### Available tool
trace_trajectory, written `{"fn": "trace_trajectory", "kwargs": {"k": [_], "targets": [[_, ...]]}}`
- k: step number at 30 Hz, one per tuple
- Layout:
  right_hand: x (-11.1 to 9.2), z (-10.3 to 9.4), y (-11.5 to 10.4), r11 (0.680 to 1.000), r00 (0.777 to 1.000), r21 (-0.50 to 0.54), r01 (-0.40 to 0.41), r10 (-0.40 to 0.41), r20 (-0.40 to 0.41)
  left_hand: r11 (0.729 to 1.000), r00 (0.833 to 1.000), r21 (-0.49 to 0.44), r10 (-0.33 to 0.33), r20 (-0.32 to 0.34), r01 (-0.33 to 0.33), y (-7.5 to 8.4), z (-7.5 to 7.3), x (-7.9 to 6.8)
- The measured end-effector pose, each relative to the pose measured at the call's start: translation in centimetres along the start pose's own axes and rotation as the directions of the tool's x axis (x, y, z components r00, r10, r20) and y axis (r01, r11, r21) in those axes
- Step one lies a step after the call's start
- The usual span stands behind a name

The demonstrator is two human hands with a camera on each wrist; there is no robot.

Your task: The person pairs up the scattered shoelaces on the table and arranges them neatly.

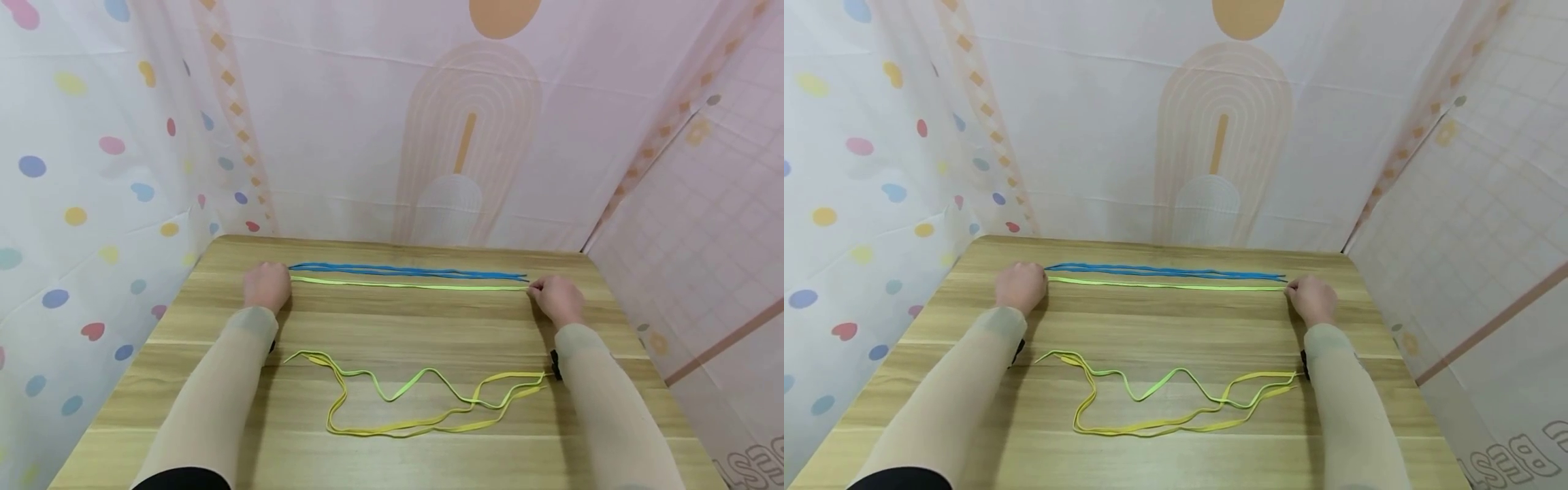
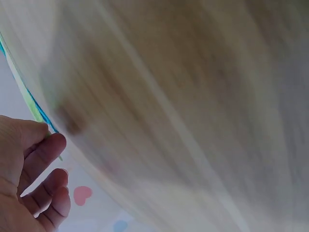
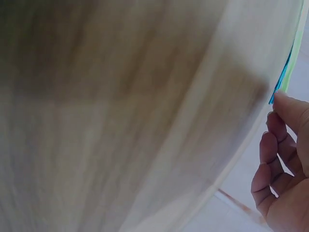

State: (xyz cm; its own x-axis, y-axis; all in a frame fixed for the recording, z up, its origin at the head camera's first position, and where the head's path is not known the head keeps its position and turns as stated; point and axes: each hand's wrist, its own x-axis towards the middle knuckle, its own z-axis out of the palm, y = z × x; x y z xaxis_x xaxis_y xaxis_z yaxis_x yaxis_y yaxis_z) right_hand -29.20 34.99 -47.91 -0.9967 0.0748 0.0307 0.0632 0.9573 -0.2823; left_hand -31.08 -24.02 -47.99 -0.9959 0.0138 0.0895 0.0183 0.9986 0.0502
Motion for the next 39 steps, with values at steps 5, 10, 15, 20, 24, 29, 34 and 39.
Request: {"fn": "trace_trajectory", "kwargs": {"k": [5, 10, 15, 20, 24, 29, 34, 39], "targets": [[0.2, 0.1, -0.5, 1.0, 0.999, -0.011, 0.013, -0.013, 0.034, 1.0, 1.0, 0.006, 0.0, 0.004, 0.0, -0.2, 0.5, 0.0], [0.4, 0.0, -0.5, 0.999, 0.998, -0.025, 0.026, -0.025, 0.059, 0.999, 1.0, 0.035, 0.024, 0.004, -0.024, -0.3, 0.7, -0.1], [0.1, -0.6, -0.4, 0.995, 0.985, -0.047, 0.089, -0.081, 0.152, 0.991, 0.995, 0.102, 0.086, 0.043, -0.09, -0.5, 0.8, -0.9], [-0.6, -1.4, 0.0, 0.971, 0.953, -0.093, 0.221, -0.194, 0.234, 0.986, 0.989, 0.102, 0.128, 0.07, -0.135, -0.6, 1.0, -1.8], [-1.2, -1.6, 0.4, 0.964, 0.941, -0.073, 0.254, -0.229, 0.251, 0.977, 0.978, 0.045, 0.208, -0.003, -0.207, -0.1, 1.1, -2.5], [-1.9, -1.6, 0.6, 0.972, 0.94, -0.011, 0.234, -0.223, 0.258, 0.939, 0.939, 0.062, 0.34, -0.052, -0.337, 0.5, 1.2, -3.3], [-2.2, -1.7, 0.4, 0.969, 0.938, -0.003, 0.248, -0.239, 0.251, 0.94, 0.946, 0.116, 0.325, -0.013, -0.322, 0.2, 1.1, -3.4], [-2.3, -1.6, 0.4, 0.97, 0.937, -0.014, 0.244, -0.232, 0.26, 0.954, 0.959, 0.099, 0.282, 0.031, -0.284, -0.3, 1.5, -3.2]]}}
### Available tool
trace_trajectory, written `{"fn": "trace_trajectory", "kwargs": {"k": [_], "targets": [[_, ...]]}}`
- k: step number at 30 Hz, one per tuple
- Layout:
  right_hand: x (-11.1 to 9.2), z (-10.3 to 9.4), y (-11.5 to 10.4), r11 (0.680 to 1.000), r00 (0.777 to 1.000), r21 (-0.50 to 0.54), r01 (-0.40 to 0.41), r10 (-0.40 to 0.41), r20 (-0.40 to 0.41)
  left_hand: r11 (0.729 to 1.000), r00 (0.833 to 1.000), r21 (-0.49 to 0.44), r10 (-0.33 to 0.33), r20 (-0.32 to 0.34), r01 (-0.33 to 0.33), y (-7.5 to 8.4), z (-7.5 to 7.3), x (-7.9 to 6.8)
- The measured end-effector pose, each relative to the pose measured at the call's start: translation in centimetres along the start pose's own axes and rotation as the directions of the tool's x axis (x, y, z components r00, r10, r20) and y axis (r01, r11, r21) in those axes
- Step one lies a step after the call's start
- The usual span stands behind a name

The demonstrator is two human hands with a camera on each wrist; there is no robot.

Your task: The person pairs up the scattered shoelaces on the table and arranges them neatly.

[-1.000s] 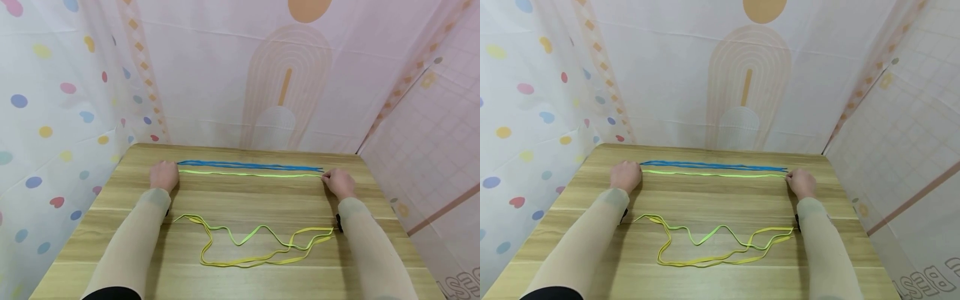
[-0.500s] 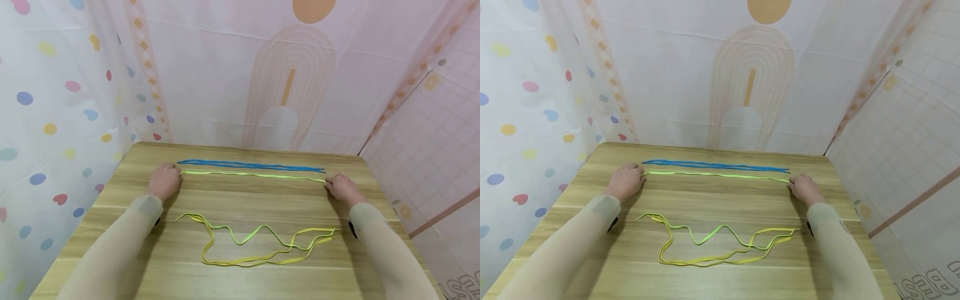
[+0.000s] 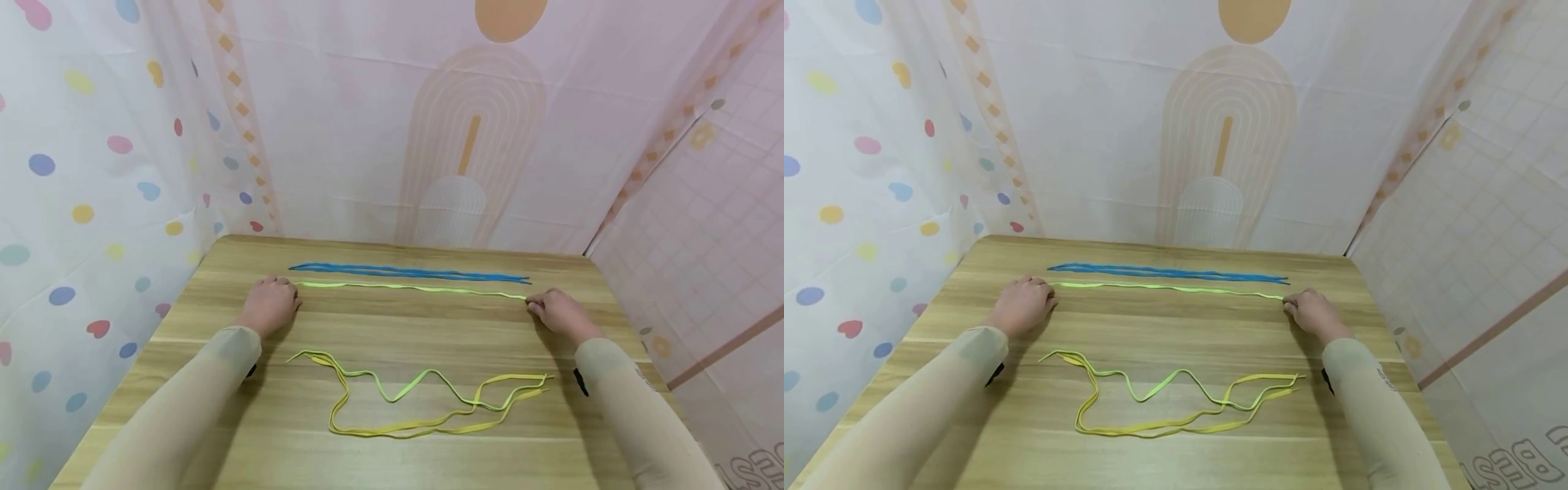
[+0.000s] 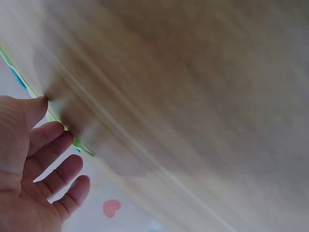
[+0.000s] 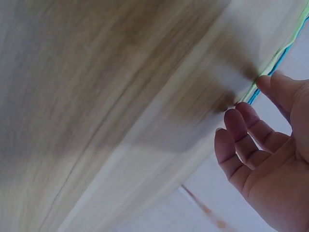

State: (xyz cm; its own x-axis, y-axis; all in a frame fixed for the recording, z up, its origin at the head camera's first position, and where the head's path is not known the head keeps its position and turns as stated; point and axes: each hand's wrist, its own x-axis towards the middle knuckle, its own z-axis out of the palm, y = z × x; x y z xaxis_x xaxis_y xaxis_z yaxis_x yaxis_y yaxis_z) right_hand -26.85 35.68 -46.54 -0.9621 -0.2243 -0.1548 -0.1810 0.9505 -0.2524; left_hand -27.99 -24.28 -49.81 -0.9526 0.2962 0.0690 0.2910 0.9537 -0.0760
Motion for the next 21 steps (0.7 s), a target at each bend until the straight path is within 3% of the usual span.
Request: {"fn": "trace_trajectory", "kwargs": {"k": [12, 21], "targets": [[0.83, -0.28, 0.22, 0.999, 0.998, 0.013, -0.035, 0.034, 0.046, 0.997, 0.999, -0.063, -0.044, 0.008, 0.045, -0.01, -0.14, 0.83], [0.77, -0.28, 0.36, 0.998, 0.998, 0.052, -0.045, 0.042, 0.047, 0.993, 0.999, -0.115, -0.035, 0.04, 0.04, 0.0, -0.43, 0.32]]}}
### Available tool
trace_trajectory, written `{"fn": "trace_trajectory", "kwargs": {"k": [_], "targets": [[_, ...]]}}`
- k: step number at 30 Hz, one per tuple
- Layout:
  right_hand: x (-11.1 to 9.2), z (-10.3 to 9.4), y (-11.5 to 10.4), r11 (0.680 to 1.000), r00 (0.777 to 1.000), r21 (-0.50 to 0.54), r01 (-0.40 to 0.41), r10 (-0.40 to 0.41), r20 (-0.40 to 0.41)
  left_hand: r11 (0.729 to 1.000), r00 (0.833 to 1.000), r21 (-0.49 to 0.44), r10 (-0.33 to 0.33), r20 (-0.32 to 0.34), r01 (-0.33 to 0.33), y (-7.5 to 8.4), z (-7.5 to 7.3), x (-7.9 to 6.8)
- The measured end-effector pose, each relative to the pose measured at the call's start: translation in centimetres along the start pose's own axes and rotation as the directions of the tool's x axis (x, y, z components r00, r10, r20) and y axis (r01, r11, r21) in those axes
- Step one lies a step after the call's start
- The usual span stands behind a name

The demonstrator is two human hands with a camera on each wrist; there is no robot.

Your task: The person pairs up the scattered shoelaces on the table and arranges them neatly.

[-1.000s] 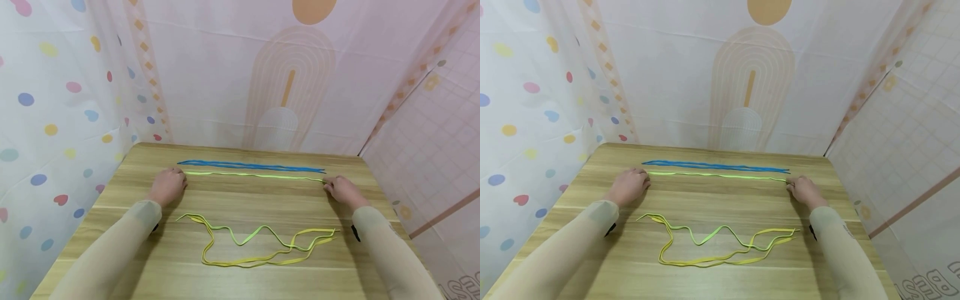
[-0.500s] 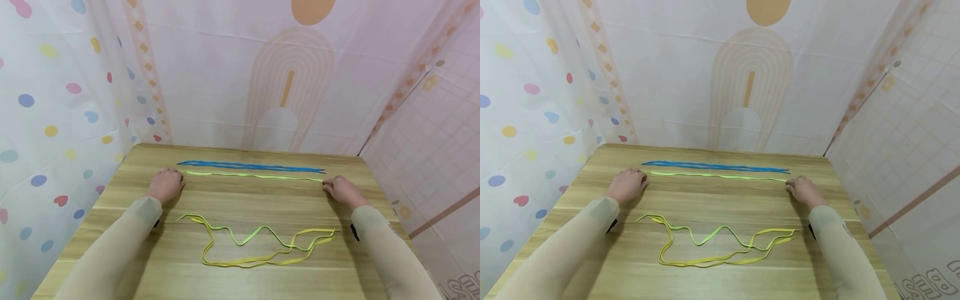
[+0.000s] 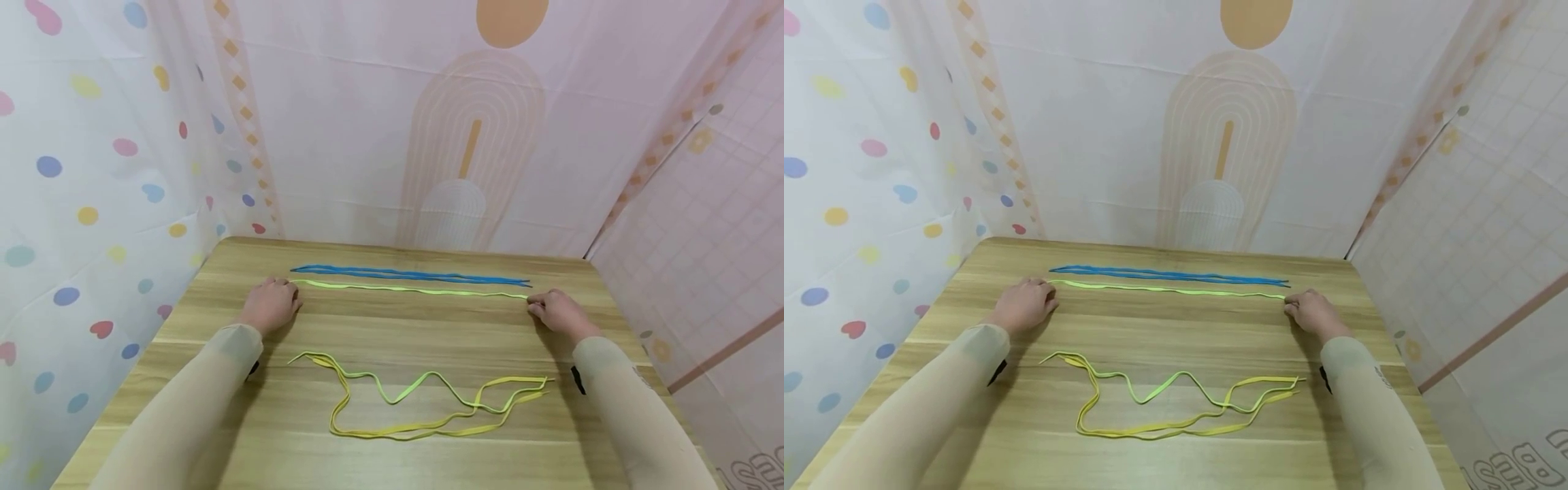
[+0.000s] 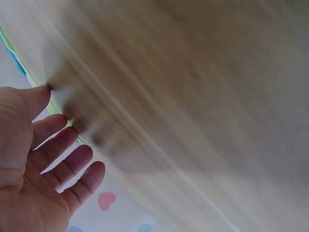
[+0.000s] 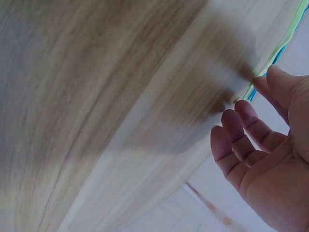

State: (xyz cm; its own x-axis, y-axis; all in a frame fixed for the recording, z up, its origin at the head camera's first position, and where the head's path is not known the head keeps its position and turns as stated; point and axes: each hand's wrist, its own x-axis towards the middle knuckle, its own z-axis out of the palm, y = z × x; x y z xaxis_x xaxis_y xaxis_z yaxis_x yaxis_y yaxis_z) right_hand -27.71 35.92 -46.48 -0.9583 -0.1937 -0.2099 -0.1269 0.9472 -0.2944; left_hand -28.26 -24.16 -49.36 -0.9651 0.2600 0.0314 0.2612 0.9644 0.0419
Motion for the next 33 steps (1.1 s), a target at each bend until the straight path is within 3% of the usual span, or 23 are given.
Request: {"fn": "trace_trajectory", "kwargs": {"k": [10, 15, 26, 33], "targets": [[-0.5, -0.4, 0.4, 0.998, 0.999, 0.042, 0.041, -0.04, -0.021, 0.992, 0.995, -0.088, 0.094, -0.017, -0.096, -0.7, -0.6, -1.9], [-1.2, -0.5, 0.9, 0.997, 0.997, 0.031, 0.067, -0.066, -0.031, 0.982, 0.997, -0.174, 0.081, 0.01, -0.078, -1.0, -0.6, -3.1], [-2.9, -0.2, 2.0, 0.989, 0.993, 0.107, 0.106, -0.101, -0.052, 0.941, 0.994, -0.339, 0.024, 0.11, 0.015, -1.8, -1.1, -5.4], [-4.3, 0.1, 2.2, 0.984, 0.986, 0.09, 0.156, -0.149, -0.074, 0.926, 0.99, -0.376, 0.041, 0.131, 0.011, -0.4, -1.4, -7.1]]}}
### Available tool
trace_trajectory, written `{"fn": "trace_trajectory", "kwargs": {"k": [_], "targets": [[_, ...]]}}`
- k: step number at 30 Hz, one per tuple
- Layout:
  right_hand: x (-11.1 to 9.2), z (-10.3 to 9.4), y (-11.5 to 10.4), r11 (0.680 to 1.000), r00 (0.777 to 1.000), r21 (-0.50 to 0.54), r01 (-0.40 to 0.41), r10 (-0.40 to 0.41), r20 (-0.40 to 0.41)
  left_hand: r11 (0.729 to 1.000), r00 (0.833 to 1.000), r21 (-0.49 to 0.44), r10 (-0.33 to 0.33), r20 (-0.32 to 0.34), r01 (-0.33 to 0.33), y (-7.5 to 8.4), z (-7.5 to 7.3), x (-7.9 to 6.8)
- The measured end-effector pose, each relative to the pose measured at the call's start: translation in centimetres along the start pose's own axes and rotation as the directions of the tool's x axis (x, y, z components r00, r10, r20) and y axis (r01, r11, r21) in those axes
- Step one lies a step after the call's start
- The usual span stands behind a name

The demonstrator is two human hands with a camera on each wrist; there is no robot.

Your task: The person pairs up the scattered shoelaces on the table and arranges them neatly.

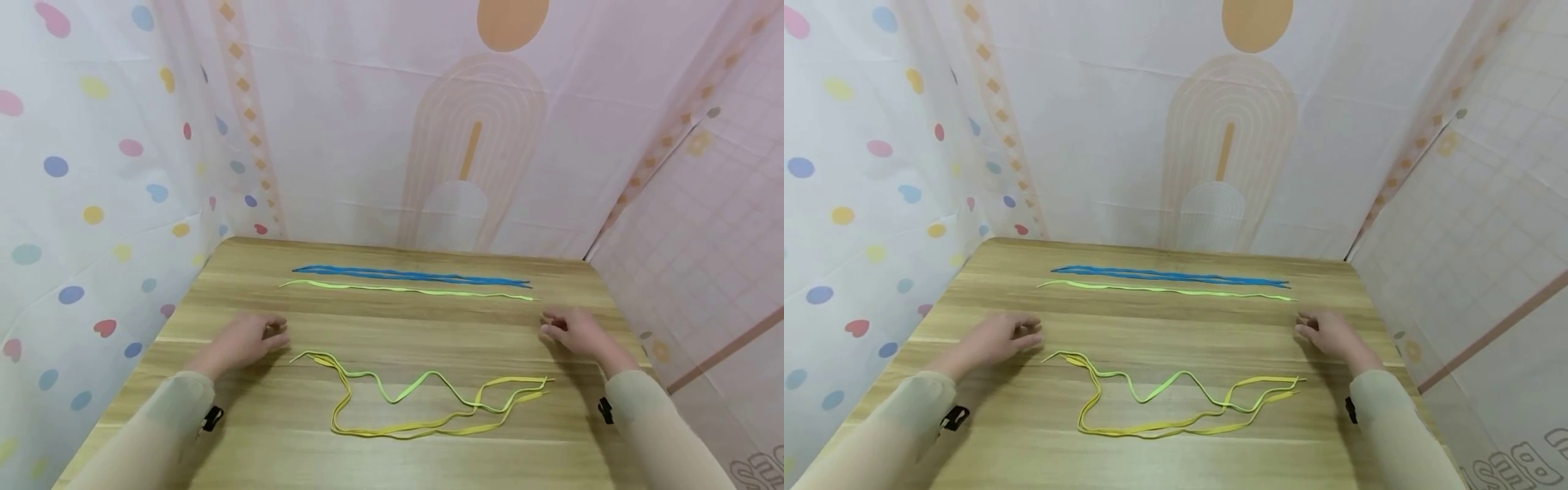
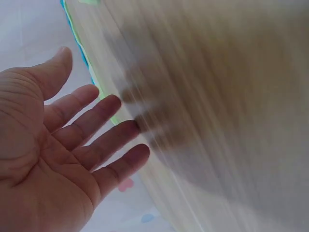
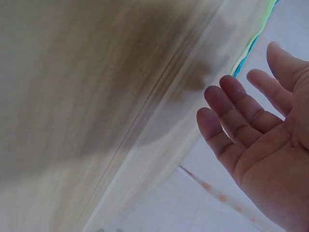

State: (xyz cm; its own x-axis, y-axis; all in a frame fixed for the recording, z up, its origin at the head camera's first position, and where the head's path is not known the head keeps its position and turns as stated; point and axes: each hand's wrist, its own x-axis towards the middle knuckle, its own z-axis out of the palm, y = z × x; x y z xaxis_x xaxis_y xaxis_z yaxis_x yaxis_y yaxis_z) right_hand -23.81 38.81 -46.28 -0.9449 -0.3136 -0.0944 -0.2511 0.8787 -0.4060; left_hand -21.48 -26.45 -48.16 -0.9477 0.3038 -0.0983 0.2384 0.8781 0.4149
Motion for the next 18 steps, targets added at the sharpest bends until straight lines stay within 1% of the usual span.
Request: {"fn": "trace_trajectory", "kwargs": {"k": [6, 10, 13, 15, 18], "targets": [[-1.6, 0.0, -0.6, 1.0, 1.0, 0.012, -0.018, 0.018, 0.014, 0.999, 0.999, -0.006, 0.054, 0.008, -0.054, 2.2, 0.5, -1.0], [-2.4, -0.1, -1.1, 0.999, 0.999, 0.024, -0.035, 0.035, 0.014, 0.997, 0.998, 0.029, 0.07, 0.006, -0.07, 3.5, 1.1, -1.1], [-2.7, 0.0, -1.6, 0.999, 0.999, 0.021, -0.045, 0.044, 0.017, 0.994, 0.997, 0.081, 0.078, -0.013, -0.077, 3.9, 1.6, -1.0], [-2.9, 0.0, -1.9, 0.999, 0.999, 0.019, -0.041, 0.04, 0.018, 0.991, 0.997, 0.11, 0.074, -0.032, -0.07, 4.0, 1.9, -0.9], [-3.0, 0.3, -2.5, 1.0, 1.0, 0.008, -0.02, 0.02, 0.014, 0.986, 0.996, 0.154, 0.068, -0.065, -0.057, 4.1, 2.1, -1.0]]}}
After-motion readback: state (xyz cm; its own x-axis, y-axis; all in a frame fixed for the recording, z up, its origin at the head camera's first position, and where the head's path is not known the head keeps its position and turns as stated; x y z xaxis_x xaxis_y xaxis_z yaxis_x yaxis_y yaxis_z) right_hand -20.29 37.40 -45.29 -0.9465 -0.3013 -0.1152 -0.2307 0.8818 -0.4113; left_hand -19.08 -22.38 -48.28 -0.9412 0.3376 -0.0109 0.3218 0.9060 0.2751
